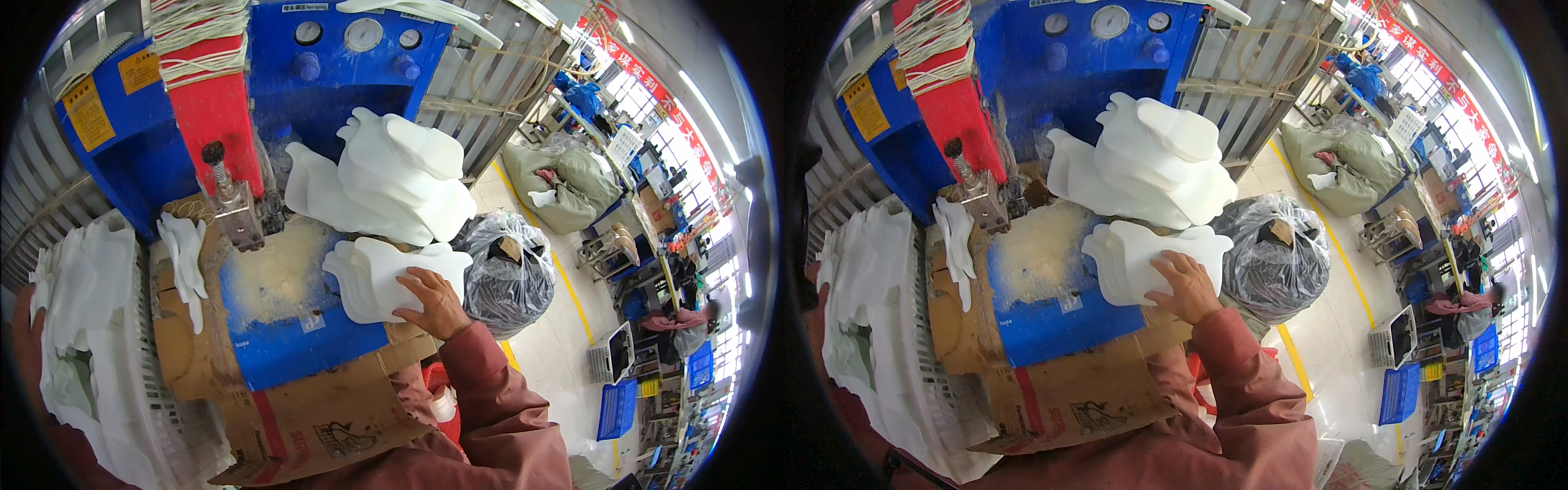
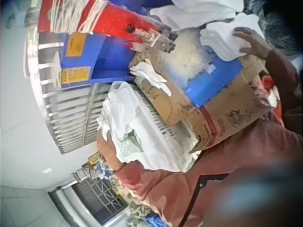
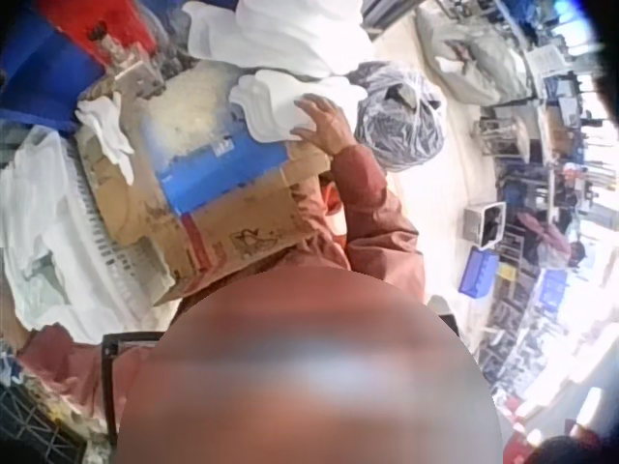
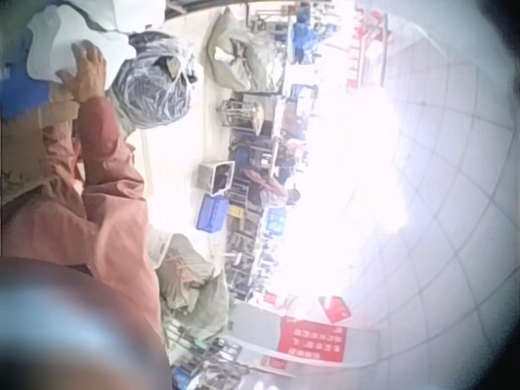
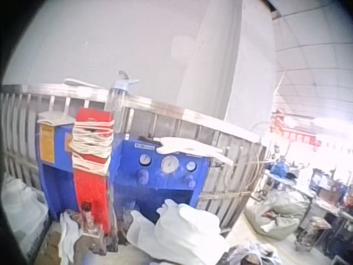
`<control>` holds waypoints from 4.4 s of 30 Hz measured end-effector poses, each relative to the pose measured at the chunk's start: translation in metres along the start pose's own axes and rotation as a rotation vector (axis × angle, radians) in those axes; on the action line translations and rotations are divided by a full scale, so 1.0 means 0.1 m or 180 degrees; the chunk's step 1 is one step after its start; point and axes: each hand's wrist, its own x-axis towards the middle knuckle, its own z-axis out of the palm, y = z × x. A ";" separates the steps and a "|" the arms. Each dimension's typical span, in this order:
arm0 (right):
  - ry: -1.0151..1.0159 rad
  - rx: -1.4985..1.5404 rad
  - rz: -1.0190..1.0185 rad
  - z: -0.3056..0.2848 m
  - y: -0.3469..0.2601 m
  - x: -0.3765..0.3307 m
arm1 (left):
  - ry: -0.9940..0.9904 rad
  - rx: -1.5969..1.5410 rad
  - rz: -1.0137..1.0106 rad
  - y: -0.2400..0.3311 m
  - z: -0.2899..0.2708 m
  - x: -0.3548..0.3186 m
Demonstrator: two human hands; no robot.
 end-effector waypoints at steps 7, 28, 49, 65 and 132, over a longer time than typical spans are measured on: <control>0.0171 -0.0255 -0.0303 0.02 -0.04 0.00 | -0.1203 -0.1736 0.0273 1.66 0.23 0.03; 0.0734 -0.0350 -0.1854 -0.66 -1.38 0.08 | -0.3145 -0.7243 -0.1037 3.89 1.08 -0.37; -0.1095 0.4118 0.0607 0.43 -1.58 0.96 | -0.2086 -0.5447 -0.1800 2.65 1.06 -0.45; -0.1268 0.4737 0.1080 0.49 -1.89 1.03 | -0.1721 -0.5010 -0.1715 2.25 0.97 -0.51; -0.0259 0.4511 0.1340 0.23 -1.30 1.31 | -0.2009 -0.5259 -0.1025 2.74 1.29 0.49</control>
